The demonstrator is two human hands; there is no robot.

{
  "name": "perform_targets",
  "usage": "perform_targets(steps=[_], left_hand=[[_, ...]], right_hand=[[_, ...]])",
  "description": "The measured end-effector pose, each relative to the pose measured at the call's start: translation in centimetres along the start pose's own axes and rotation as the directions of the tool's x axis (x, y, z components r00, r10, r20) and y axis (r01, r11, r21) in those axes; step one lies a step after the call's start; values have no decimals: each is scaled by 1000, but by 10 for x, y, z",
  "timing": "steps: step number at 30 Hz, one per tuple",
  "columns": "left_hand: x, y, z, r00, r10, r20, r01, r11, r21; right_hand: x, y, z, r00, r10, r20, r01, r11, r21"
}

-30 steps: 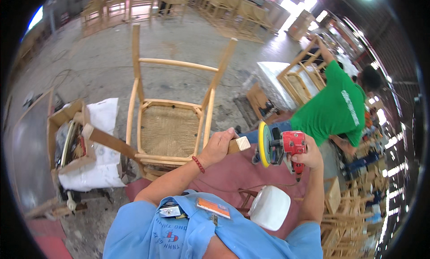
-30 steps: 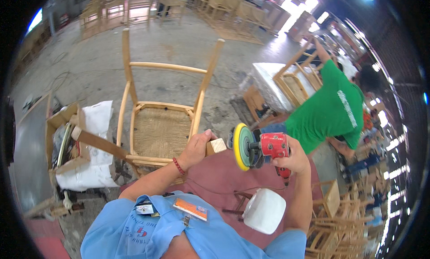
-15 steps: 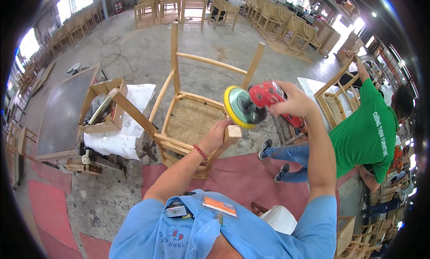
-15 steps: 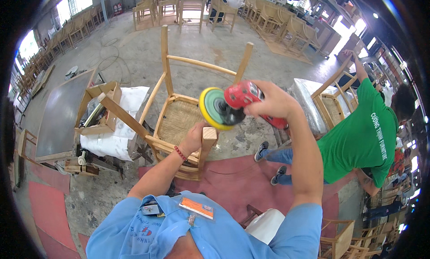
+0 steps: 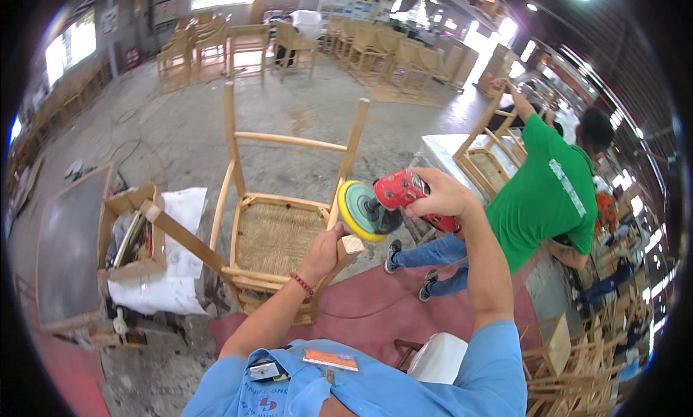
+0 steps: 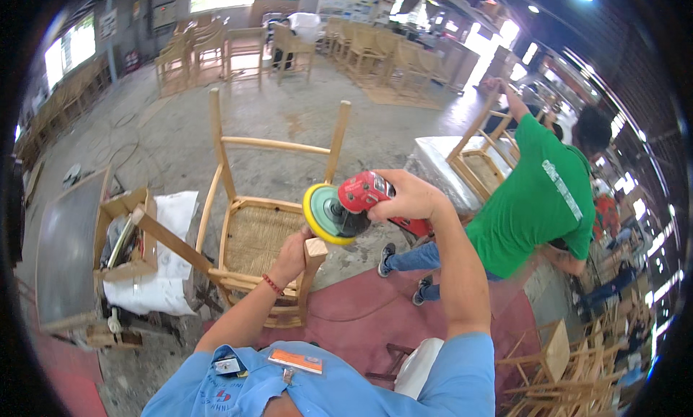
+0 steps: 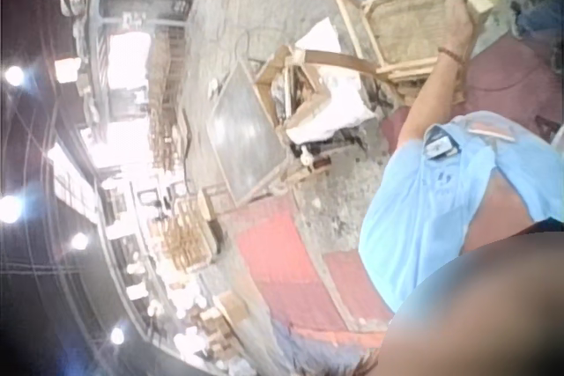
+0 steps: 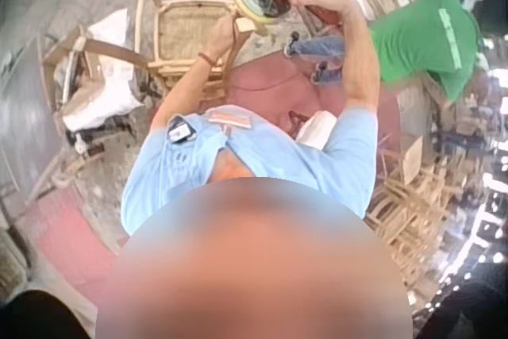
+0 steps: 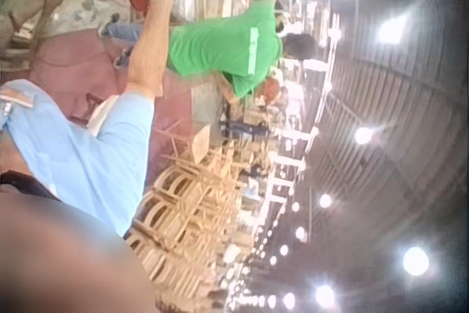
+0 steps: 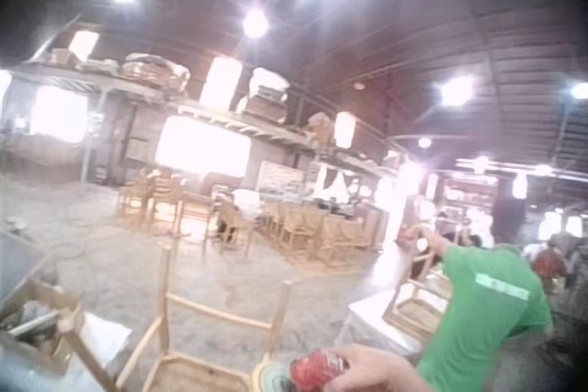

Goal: The person uses a handheld power sander to smooth the legs of a wooden chair, then applies a white substance to the leg ends with a cloth. The person moves the chair around the workshop and repeats the sanding and application steps.

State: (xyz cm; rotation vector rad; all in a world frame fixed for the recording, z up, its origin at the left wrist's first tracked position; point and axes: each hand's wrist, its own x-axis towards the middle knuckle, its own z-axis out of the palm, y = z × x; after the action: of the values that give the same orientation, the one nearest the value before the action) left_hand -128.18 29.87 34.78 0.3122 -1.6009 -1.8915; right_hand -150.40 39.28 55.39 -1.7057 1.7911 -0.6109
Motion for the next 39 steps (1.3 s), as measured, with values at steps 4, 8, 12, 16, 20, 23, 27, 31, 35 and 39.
perform_targets(steps=[4,8,12,16,20,23,27,31,35,39], left_hand=[[-35,9,-43,994,77,-76,-41,918,395],[-136,25,-152,921,176,-349,6,887,463],[-184,53,-235,660,329,-675,106,849,518],[-155,82,-280,763,386,-519,-53,837,545],[-116,82,-291,870,264,-417,-99,921,377],[-108,76,-290,850,261,-458,-82,924,373],[-105,76,-287,750,479,-455,-411,878,248],[-112,81,-287,817,373,-440,-236,912,335],[-119,84,-288,845,344,-410,-180,904,388],[-115,81,-291,848,339,-408,-150,891,428]], right_hand=[[10,-44,5,988,62,-141,-53,997,64],[38,-99,18,981,128,-144,-119,991,69],[85,-156,46,989,20,-143,-45,984,-173],[139,-224,87,998,28,55,-22,994,-107],[183,-278,136,972,-148,181,191,949,-252],[205,-303,168,950,-101,297,204,917,-342],[220,-316,196,917,-33,397,199,901,-385],[226,-312,192,949,-51,311,189,883,-429],[226,-301,166,978,140,155,-51,880,-472],[222,-292,163,974,23,224,60,932,-357]])
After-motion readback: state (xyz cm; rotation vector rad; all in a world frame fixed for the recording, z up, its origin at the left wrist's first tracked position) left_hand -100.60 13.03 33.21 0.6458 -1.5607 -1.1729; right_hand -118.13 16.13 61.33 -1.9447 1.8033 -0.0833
